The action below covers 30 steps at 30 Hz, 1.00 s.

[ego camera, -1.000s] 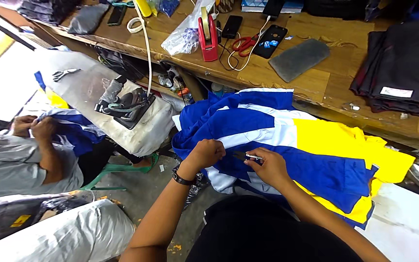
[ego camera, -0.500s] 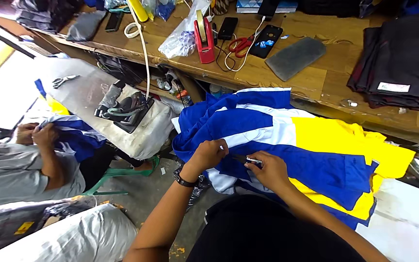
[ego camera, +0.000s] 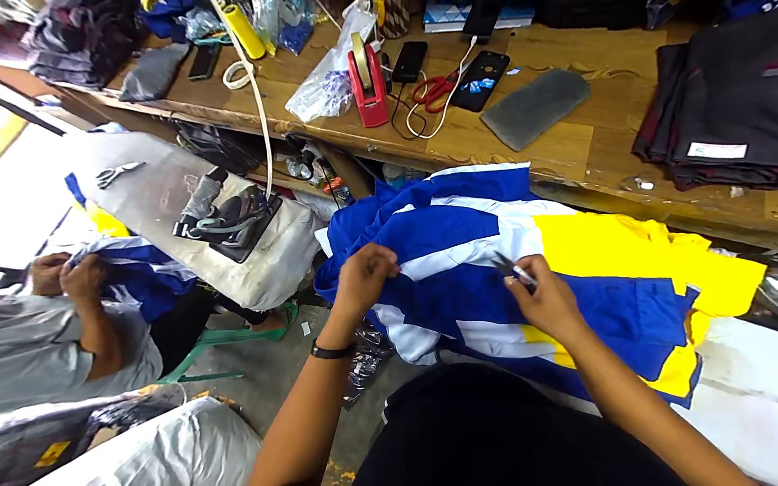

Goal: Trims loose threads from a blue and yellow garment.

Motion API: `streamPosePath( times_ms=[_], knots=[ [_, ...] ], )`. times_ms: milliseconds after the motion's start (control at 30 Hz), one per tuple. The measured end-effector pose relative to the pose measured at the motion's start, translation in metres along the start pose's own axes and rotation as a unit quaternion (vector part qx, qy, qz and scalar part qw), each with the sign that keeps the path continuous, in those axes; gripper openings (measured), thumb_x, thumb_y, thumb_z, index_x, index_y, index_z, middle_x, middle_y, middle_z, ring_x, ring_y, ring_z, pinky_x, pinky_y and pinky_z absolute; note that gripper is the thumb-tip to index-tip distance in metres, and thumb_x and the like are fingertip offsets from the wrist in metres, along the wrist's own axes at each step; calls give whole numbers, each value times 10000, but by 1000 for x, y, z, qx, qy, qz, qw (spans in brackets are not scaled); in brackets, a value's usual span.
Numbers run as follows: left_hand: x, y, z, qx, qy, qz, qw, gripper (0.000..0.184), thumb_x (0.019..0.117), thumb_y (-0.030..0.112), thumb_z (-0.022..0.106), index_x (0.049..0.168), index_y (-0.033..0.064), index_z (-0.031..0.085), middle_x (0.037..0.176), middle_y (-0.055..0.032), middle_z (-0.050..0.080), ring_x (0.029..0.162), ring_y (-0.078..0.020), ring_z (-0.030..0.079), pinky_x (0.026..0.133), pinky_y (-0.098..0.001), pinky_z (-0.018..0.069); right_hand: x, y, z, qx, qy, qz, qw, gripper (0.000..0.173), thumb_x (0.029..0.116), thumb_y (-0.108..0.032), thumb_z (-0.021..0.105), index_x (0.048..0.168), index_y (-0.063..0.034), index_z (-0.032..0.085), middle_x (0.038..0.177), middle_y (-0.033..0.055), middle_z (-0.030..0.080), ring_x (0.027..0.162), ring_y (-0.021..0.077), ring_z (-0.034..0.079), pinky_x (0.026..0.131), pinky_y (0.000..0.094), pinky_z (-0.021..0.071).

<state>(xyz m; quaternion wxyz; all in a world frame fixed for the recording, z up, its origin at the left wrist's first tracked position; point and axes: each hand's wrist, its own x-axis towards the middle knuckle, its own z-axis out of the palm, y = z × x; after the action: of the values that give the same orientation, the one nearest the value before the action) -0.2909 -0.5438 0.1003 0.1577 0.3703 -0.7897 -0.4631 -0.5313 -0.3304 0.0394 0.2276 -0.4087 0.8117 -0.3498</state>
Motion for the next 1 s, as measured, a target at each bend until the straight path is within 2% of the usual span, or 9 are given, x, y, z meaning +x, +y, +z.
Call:
streamPosePath(
  times_ms=[200, 400, 467, 533, 667, 733, 867, 933, 1000],
  knots=[
    [-5, -33, -11, 30, 73, 18, 997, 197, 1025, 150, 563, 1121, -1, 646, 875, -19, 723, 695, -40, 648, 641, -251, 546, -23, 79, -72, -100, 97, 184, 973, 295, 971, -288, 705, 1134, -42, 695, 871, 223, 675, 818, 425, 642, 734, 669, 462],
    [-6, -33, -19, -6, 56, -14, 998, 188, 1001, 150, 581, 1126, 12, 601, 913, 21, 710, 667, -29, 679, 601, -218, 595, -41, 119, -108, -112, 97, 242, 959, 353, 982, -200, 700, 1331, -160, 673, 1020, 249, 712, 927, 498, 665, 770, 726, 468],
    [-7, -37, -29, 166, -17, -5, 986, 529, 880, 308, 757, 1317, 55, 599, 1225, -127, 667, 866, -201, 704, 734, -425, 606, -38, 124, -110, -126, 111, 244, 955, 444, 981, -205, 703, 1414, -177, 609, 953, 236, 704, 864, 480, 665, 735, 701, 481],
    [-8, -41, -31, 302, -95, -21, 948, 728, 785, 366, 873, 1390, 71, 595, 1287, -249, 642, 1102, -487, 643, 874, -752, 468, -36, 128, -115, -142, 127, 253, 949, 476, 982, -204, 699, 1443, -178, 582, 908, 240, 691, 827, 475, 656, 710, 680, 479],
    [-12, -45, -27, 418, -197, -107, 880, 218, 917, 255, 762, 1101, 141, 778, 1081, -184, 746, 1050, -506, 667, 865, -791, 438, -35, 135, -128, -153, 108, 277, 942, 249, 969, -198, 716, 1171, -61, 663, 903, 248, 689, 860, 488, 666, 700, 682, 487],
    [-9, -41, -35, 391, -206, -117, 889, 188, 965, 209, 695, 1098, 96, 763, 1056, -194, 742, 979, -454, 699, 856, -733, 491, -37, 135, -143, -132, 113, 264, 949, 184, 954, -184, 730, 1056, -40, 677, 855, 234, 679, 816, 468, 664, 677, 679, 485],
    [34, -37, -123, 315, -28, 112, 942, 337, 1032, 242, 585, 1153, -60, 670, 1003, -256, 710, 855, -361, 714, 785, -608, 562, -33, 103, -203, -36, 240, 174, 954, 181, 937, -93, 705, 1010, 69, 672, 910, 245, 708, 883, 431, 685, 828, 688, 493],
    [66, -33, -157, 311, 148, 220, 913, 383, 1074, 261, 517, 1166, -96, 617, 1049, -267, 674, 897, -277, 686, 818, -444, 565, -34, 72, -226, -23, 357, 96, 929, 194, 936, -80, 692, 1055, 70, 657, 941, 199, 702, 821, 280, 668, 790, 507, 534],
    [65, 5, -141, 294, 267, 196, 897, 324, 1075, 133, 486, 1213, -140, 591, 1167, -290, 654, 1062, -290, 664, 968, -392, 524, -41, 55, -230, -20, 431, -2, 902, 204, 918, -76, 658, 1064, 66, 642, 902, 114, 650, 694, 75, 540, 663, 263, 473]
  ],
)
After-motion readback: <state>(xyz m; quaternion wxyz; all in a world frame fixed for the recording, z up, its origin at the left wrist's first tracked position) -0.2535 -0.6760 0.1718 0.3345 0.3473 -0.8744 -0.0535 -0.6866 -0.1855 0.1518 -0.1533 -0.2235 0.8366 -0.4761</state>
